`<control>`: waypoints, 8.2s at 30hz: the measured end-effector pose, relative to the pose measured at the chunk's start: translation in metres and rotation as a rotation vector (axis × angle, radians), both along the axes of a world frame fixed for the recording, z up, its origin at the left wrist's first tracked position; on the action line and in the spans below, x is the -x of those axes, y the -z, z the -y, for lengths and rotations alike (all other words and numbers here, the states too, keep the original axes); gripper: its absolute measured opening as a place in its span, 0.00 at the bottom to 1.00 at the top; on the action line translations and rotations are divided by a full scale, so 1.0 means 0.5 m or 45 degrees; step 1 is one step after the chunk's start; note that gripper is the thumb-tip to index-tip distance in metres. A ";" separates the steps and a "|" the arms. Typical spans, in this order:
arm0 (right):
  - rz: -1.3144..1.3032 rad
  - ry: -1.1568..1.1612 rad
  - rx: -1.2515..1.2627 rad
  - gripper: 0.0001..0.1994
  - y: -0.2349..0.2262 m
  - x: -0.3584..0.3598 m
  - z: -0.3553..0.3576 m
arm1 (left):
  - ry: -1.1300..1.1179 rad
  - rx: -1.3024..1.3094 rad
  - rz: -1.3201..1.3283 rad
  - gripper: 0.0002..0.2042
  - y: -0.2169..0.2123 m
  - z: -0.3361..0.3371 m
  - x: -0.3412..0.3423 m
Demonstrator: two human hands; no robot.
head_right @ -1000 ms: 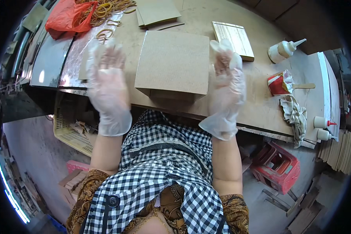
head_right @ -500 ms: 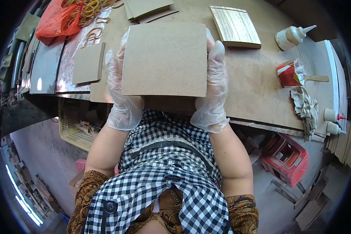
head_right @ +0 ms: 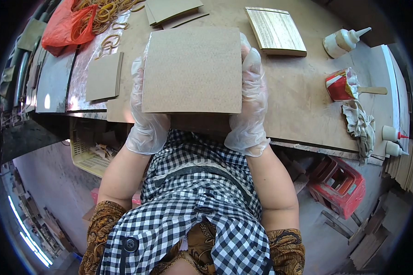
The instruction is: The person assembles small cardboard boxes by folding flat pieces into shape and securing the edges with rubber bands. They handle multiple units sequentially, applying tension to the bands to hold the structure together before moving to the next box.
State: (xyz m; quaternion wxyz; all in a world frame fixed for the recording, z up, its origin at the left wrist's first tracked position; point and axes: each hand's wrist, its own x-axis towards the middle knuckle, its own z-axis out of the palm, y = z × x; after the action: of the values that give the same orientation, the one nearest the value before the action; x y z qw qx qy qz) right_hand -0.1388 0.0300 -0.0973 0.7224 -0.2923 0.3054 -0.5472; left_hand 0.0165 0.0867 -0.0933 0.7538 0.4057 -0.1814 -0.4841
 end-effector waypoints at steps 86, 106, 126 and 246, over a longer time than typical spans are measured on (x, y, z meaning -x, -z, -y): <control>-1.703 -0.118 1.653 0.28 -0.222 0.010 0.098 | 0.045 0.161 1.635 0.28 -0.153 0.055 -0.019; -0.539 -0.316 0.818 0.42 -0.193 0.060 0.124 | 0.005 0.298 0.776 0.40 -0.131 0.048 -0.029; -1.109 -0.824 1.010 0.76 -0.129 0.111 0.165 | 0.964 -0.039 0.691 0.73 -0.114 0.065 -0.110; -0.578 0.082 0.296 0.20 -0.052 -0.046 0.203 | -0.189 -0.418 0.878 0.30 -0.069 -0.140 0.008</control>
State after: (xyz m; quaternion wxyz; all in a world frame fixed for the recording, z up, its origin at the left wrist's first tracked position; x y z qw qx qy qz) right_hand -0.1160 -0.0716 -0.0711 0.5791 -0.4790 0.4038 -0.5217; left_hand 0.0127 0.1567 -0.0588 0.6067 0.6718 -0.3144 -0.2860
